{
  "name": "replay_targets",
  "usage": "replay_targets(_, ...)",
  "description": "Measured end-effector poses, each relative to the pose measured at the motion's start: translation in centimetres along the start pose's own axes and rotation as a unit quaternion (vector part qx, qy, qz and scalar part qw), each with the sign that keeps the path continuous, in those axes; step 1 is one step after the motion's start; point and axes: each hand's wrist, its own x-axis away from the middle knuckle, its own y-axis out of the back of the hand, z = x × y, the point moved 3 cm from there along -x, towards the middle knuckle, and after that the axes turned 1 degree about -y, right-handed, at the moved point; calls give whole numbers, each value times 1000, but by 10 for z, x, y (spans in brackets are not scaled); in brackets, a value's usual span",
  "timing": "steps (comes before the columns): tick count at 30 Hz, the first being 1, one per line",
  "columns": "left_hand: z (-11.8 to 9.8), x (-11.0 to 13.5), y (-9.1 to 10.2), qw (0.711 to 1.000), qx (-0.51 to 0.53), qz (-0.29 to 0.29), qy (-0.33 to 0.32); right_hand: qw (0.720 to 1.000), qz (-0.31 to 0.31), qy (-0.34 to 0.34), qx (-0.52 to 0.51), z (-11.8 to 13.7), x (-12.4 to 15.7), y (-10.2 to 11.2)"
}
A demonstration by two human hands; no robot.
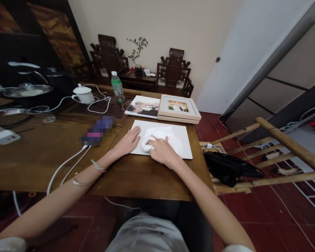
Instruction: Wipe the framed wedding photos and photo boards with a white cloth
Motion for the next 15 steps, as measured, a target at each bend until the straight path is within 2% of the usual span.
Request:
replay_targets(5, 3, 0, -2, 1000, 6, 1, -6, 997, -48, -38, 55, -26, -57, 7)
replay_targets(8, 6, -2, -3, 1000, 11, -12, -12, 993, -68, -58, 82, -29, -72, 4)
replay_targets(11, 8, -3, -2, 999, 15, -31, -20, 991, -59, -42, 110, -19, -62, -5)
replay_targets(15, 8, -3, -1, 999, 3, -33, -21, 994, -13, 29, 104, 8, -21, -18)
